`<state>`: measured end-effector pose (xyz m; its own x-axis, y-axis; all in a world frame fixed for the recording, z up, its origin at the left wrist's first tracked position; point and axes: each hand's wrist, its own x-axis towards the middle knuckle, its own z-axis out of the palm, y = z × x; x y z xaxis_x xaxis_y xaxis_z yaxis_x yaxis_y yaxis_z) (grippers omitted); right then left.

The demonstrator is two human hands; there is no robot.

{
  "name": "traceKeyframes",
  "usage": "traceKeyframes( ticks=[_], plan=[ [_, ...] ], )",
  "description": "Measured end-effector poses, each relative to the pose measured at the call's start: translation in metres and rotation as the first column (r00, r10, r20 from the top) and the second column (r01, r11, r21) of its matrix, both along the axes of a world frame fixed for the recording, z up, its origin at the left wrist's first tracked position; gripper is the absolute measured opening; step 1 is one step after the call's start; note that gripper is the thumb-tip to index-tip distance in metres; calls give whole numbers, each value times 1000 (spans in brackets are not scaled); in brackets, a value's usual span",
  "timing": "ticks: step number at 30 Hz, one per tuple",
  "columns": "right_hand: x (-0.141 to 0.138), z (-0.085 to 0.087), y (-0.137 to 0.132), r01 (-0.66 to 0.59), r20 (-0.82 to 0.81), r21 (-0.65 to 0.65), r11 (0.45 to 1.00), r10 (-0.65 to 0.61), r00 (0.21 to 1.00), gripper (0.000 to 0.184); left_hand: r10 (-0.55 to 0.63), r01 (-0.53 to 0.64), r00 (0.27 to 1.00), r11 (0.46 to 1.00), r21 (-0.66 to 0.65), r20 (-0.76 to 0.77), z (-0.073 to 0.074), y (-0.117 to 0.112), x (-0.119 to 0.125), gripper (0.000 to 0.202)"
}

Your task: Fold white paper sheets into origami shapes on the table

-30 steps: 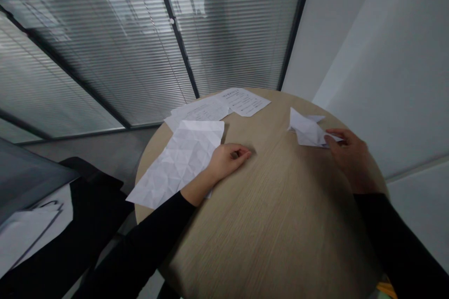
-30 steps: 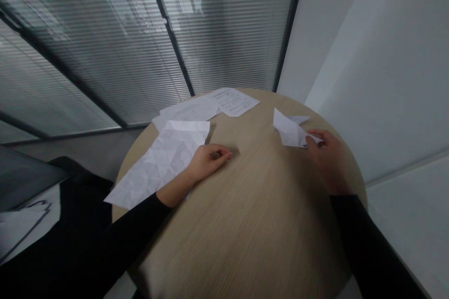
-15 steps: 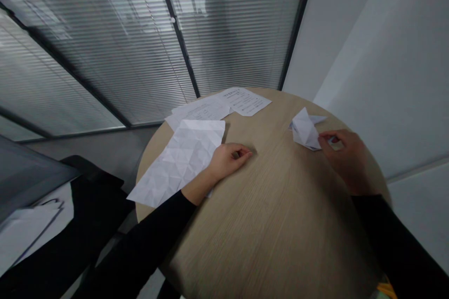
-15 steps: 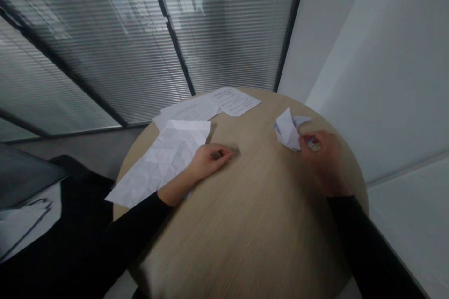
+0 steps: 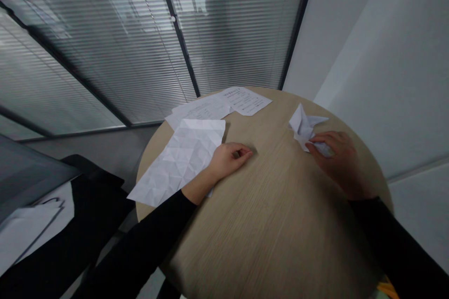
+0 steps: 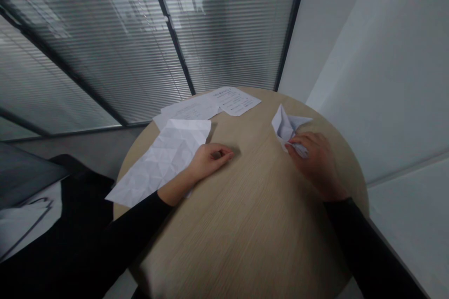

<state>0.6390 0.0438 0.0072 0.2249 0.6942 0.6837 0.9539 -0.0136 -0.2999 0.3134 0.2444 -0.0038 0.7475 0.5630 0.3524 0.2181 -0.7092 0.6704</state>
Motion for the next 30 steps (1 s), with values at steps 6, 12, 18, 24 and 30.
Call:
traceKeyframes(
  ticks=[6, 12, 18, 24, 30],
  plan=[
    [-9, -3, -11, -41, 172, -160, 986, 69, 983, 21, -2, 2, 1000, 1000, -8, -2, 1, -1, 0, 27],
    [0, -12, -9, 118, 215, -205, 972, -73, 974, 17, -14, 14, 1000, 1000, 3, 11, 1, -1, 0, 28],
    [-13, -11, -7, 114, 223, -140, 984, -80, 971, 31, -3, 4, 1000, 998, 66, -5, 4, 1, 0, 28],
    [-42, -9, -4, -78, 227, -127, 989, 106, 968, 23, 13, 1, 998, 970, 243, -54, 15, 8, -3, 27],
    [-73, -12, 4, -394, 94, -291, 872, 435, 895, 29, 213, -123, 955, 917, 379, -205, 23, 23, -15, 51]
  ],
)
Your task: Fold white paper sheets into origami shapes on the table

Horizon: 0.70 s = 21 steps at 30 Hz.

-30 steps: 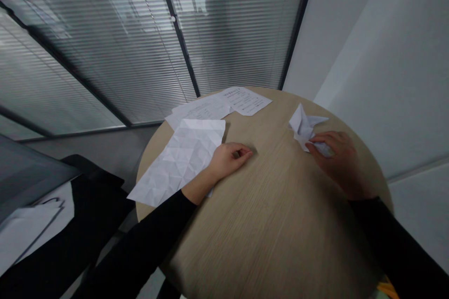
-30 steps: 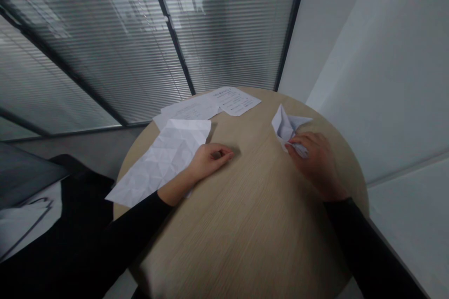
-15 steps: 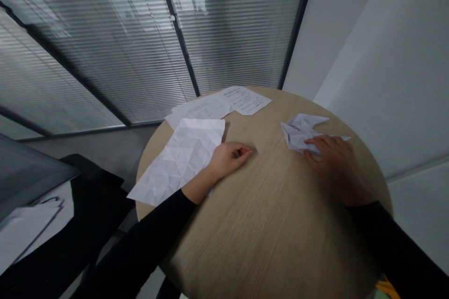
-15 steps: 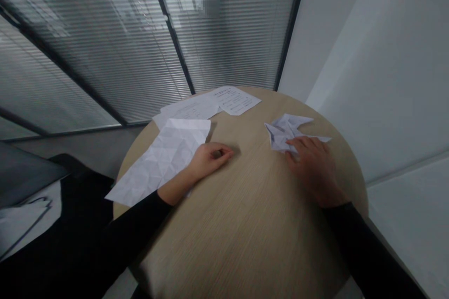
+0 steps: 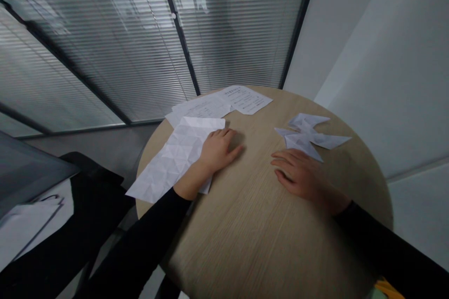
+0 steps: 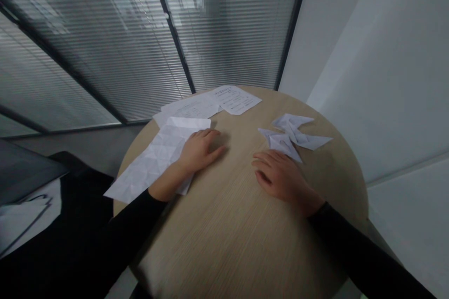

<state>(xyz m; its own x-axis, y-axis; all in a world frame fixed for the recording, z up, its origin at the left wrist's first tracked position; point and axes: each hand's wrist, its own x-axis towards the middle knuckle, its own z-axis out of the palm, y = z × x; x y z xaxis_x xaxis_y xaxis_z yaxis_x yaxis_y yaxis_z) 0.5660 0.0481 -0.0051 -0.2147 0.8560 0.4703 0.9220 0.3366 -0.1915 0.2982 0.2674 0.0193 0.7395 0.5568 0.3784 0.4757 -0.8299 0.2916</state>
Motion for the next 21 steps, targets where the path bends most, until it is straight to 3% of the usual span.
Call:
traceKeyframes(
  ticks=[4, 7, 9, 12, 16, 21],
  plan=[
    [-5, -3, 5, -47, -25, -41, 998, 46, 999, 33, 246, -242, 967, 968, 64, -65, 4, 15, -20, 87],
    [-3, -6, 6, -13, -36, -60, 998, 11, 999, 35, 366, -365, 914, 930, 39, -176, 11, 19, -32, 97],
    [-2, -8, 6, 17, -41, -71, 997, -20, 999, 38, 413, -439, 851, 898, -8, -326, 20, 16, -33, 94],
    [0, -13, 6, 56, -42, -80, 995, -59, 997, 43, 391, -466, 774, 884, -30, -497, 36, 5, -28, 79],
    [4, -20, 8, 92, -28, -95, 991, -95, 995, 50, 360, -437, 767, 899, -21, -531, 47, -6, -22, 64],
    [10, -28, 12, 188, -22, -88, 978, -191, 981, 60, 373, -433, 771, 901, 5, -517, 47, -8, -19, 50]
  ],
)
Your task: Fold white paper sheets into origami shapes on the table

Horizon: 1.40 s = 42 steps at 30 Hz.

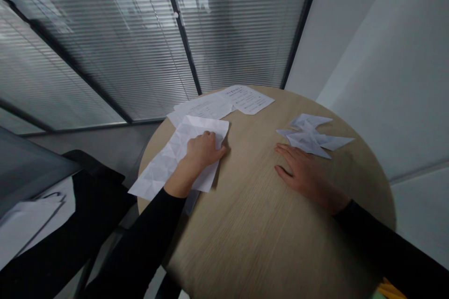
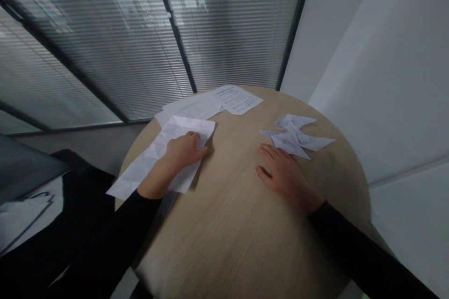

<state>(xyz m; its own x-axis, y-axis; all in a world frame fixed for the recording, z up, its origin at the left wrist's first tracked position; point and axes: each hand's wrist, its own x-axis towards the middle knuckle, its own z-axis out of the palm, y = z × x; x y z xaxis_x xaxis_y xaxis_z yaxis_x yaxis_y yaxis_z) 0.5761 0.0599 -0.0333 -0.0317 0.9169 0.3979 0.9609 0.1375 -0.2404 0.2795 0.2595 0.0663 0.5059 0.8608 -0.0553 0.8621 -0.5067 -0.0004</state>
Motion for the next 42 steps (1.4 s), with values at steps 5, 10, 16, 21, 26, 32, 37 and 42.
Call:
traceKeyframes(
  ticks=[5, 10, 16, 21, 26, 32, 37, 42],
  plan=[
    [5, 0, 6, 39, 18, 34, 999, -39, 999, 61, 22, -23, 999, 999, 30, 46, -1, 1, 3, 37],
    [13, -2, 13, 79, 53, 106, 991, -85, 995, 61, 24, -31, 994, 998, 63, 110, -1, 2, 3, 25],
    [11, 1, 14, 101, 67, 156, 983, -112, 991, 55, 18, -44, 975, 993, 110, 222, 4, -4, 6, 20],
    [-3, 15, 16, 8, -24, 203, 979, -3, 1000, 42, 22, -26, 885, 1000, 2, 464, -3, -6, 12, 25],
    [-11, 17, 23, -74, -187, 218, 973, 116, 975, 25, 115, 213, 642, 923, -320, 758, -30, -16, 29, 28],
    [-22, 17, 32, -85, -421, 126, 988, 131, 898, 34, 164, 363, 520, 846, -391, 838, -54, -33, 47, 28],
    [-39, 16, 46, -74, -590, 27, 997, 75, 804, 51, 200, 419, 462, 810, -411, 864, -58, -35, 50, 29],
    [-39, 14, 56, -28, -514, 49, 998, 49, 856, 20, 240, 456, 440, 770, -445, 865, -57, -31, 49, 26]
  ],
)
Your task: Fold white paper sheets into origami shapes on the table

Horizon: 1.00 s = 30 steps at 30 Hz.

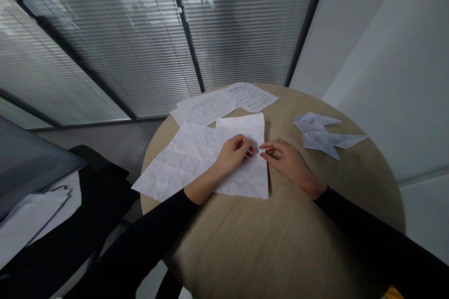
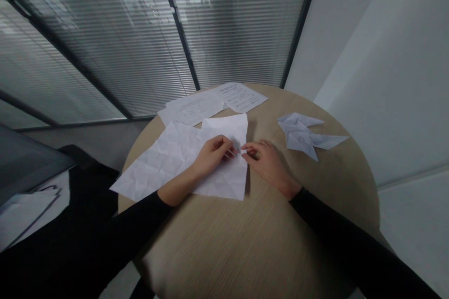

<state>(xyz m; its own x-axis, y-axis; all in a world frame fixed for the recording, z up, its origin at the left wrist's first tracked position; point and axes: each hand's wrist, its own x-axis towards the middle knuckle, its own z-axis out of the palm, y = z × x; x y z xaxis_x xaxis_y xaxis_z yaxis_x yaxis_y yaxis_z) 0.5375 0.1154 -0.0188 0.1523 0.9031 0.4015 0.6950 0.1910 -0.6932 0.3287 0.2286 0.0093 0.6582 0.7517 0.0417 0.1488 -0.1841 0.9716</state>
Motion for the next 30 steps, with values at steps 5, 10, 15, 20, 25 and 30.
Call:
traceKeyframes(
  ticks=[5, 10, 15, 20, 25, 30],
  plan=[
    [23, -4, -2, 10, 146, -21, 1000, -7, 989, 18, 86, -32, 987, 933, 359, -135, 4, 11, -11, 16],
    [51, -10, -8, 10, 256, 18, 1000, -14, 967, 20, 93, 195, 924, 721, 665, -372, -3, 17, -19, 39],
    [54, 5, -19, 133, 488, 85, 987, -158, 858, 20, 34, 353, 877, 631, 691, -480, -12, 14, -19, 63],
    [29, 8, -21, -17, 470, 59, 998, -13, 883, 37, -64, 451, 851, 597, 664, -520, -16, 12, -22, 74],
    [24, -21, -19, -46, 518, -59, 997, 70, 852, 64, -72, 467, 844, 586, 662, -531, -19, 16, -24, 70],
    [33, -30, -20, -74, 542, -80, 994, 106, 834, 72, 68, 399, 831, 619, 676, -552, -21, 21, -25, 85]
  ],
)
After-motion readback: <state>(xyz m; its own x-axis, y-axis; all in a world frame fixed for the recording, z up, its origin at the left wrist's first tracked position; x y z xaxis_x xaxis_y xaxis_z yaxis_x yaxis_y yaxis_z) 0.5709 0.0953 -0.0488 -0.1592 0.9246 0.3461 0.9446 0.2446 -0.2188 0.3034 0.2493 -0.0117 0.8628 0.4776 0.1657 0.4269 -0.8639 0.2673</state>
